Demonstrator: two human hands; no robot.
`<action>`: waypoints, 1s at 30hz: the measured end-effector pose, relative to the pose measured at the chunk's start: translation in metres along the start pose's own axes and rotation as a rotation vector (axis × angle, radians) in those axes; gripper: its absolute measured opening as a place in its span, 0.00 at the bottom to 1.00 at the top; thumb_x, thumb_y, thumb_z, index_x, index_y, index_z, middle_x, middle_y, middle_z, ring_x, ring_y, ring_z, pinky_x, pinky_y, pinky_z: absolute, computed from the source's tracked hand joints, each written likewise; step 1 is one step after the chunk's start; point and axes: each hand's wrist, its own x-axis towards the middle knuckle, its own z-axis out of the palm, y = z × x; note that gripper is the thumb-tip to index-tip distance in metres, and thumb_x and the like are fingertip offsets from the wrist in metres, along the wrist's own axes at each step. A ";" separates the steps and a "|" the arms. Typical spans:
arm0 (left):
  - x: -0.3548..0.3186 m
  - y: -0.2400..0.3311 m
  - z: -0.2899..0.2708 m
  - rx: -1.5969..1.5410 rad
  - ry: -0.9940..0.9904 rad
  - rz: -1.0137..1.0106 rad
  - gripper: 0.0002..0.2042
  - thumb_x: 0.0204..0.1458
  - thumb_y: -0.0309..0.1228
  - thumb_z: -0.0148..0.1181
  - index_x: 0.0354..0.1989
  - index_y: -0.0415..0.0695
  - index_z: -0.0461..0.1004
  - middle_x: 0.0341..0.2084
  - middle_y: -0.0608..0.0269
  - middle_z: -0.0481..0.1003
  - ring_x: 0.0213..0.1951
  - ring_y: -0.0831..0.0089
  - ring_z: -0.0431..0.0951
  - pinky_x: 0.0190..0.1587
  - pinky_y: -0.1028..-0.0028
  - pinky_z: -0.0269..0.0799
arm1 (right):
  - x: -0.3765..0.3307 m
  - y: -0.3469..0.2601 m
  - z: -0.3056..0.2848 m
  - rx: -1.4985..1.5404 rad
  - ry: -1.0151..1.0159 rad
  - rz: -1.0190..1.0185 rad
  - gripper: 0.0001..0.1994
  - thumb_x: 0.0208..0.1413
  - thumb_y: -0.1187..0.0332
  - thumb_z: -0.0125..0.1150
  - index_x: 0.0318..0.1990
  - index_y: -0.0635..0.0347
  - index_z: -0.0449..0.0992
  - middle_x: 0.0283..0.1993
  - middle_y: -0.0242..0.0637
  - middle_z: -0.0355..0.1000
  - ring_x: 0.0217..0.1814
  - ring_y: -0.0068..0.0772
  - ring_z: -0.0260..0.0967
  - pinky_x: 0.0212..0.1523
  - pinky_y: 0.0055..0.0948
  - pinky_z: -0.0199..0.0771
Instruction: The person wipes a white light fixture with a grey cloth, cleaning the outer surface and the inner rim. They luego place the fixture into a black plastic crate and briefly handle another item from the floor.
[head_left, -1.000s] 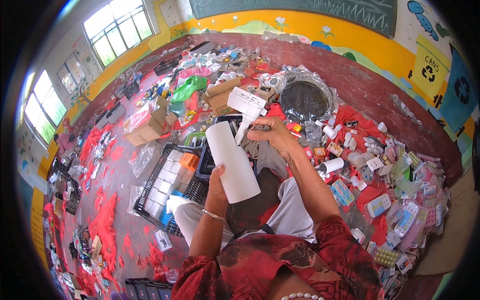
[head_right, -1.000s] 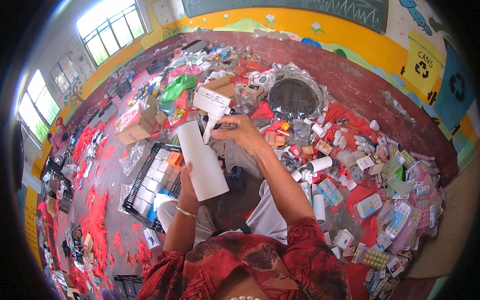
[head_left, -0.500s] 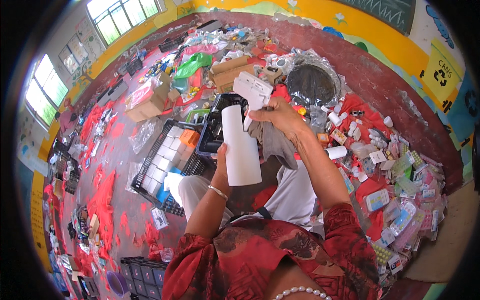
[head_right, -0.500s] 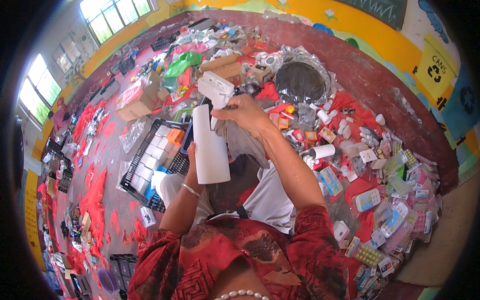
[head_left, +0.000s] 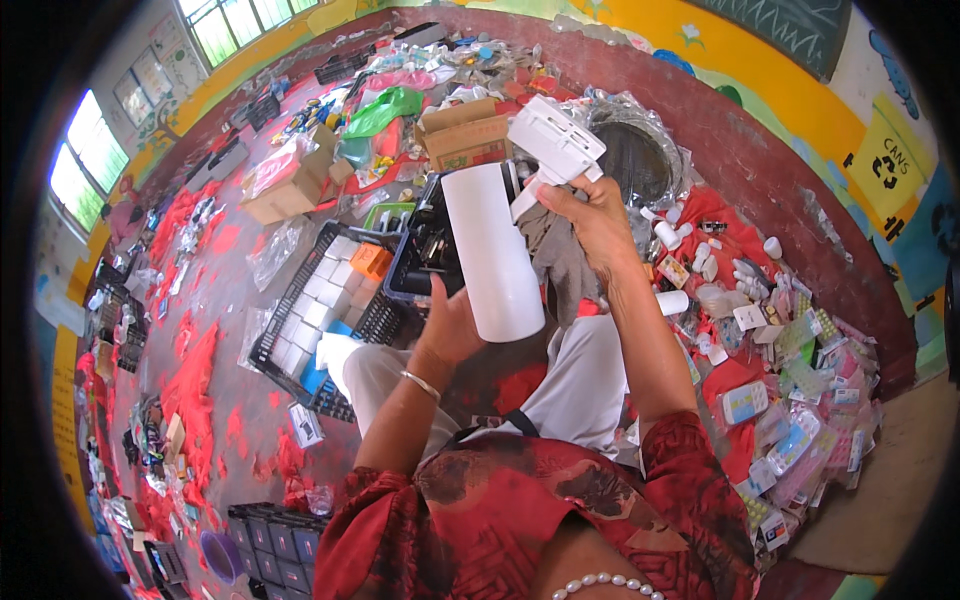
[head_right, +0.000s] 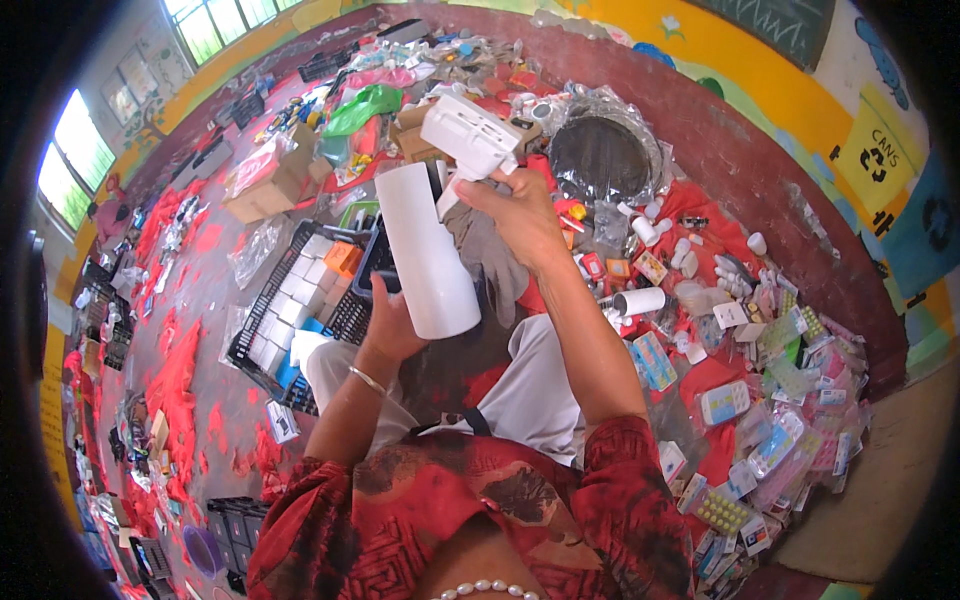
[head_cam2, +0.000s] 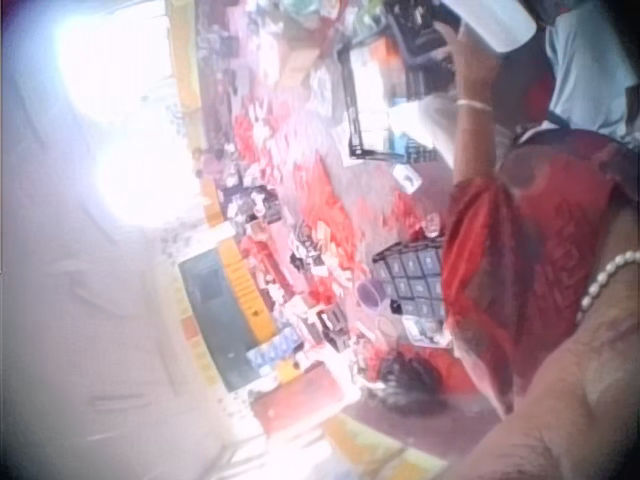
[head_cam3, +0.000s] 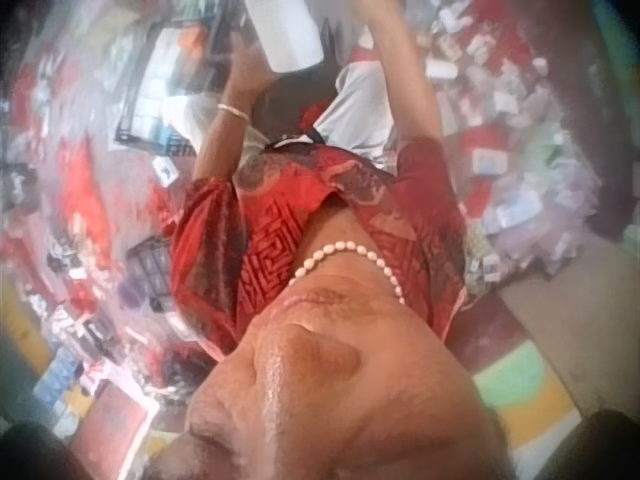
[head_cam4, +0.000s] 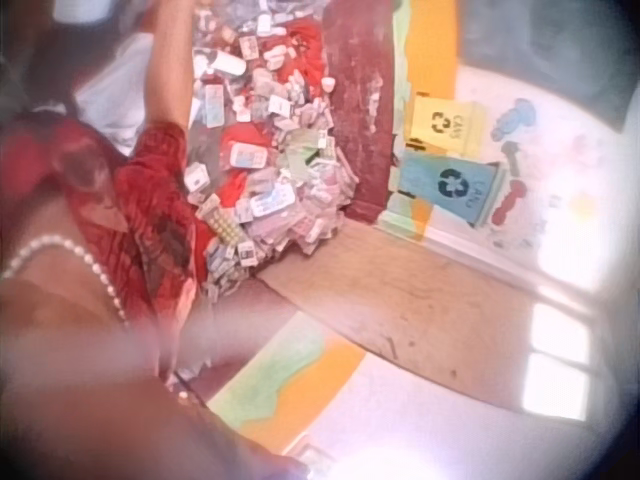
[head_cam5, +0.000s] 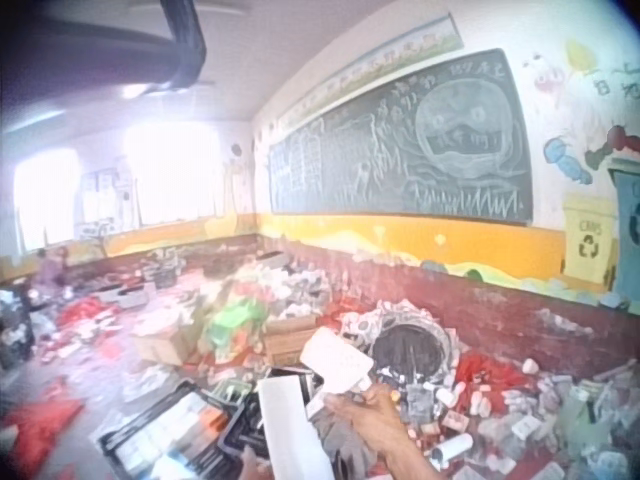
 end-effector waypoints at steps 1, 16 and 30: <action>0.002 -0.003 -0.005 0.209 -0.005 0.093 0.41 0.48 0.64 0.36 0.61 0.40 0.52 0.57 0.56 0.59 0.57 0.62 0.63 0.56 0.62 0.60 | 0.006 0.002 0.004 0.003 0.009 0.033 0.11 0.47 0.72 0.61 0.40 0.66 0.77 0.36 0.29 0.73 0.36 0.16 0.66 0.40 0.18 0.65; 0.041 0.105 -0.170 0.081 0.258 0.163 0.38 0.42 0.51 0.55 0.57 0.37 0.55 0.45 0.43 0.68 0.44 0.52 0.72 0.47 0.59 0.70 | 0.102 0.180 0.046 0.260 0.445 0.152 0.08 0.52 0.67 0.59 0.33 0.64 0.75 0.32 0.30 0.71 0.31 0.20 0.66 0.35 0.20 0.67; 0.080 0.085 -0.228 -0.002 0.477 0.113 0.25 0.49 0.40 0.51 0.52 0.36 0.61 0.42 0.52 0.70 0.45 0.61 0.72 0.49 0.63 0.68 | 0.096 0.253 0.070 -0.450 -0.172 -0.117 0.22 0.37 0.68 0.68 0.44 0.56 0.70 0.54 0.42 0.59 0.57 0.39 0.58 0.56 0.30 0.57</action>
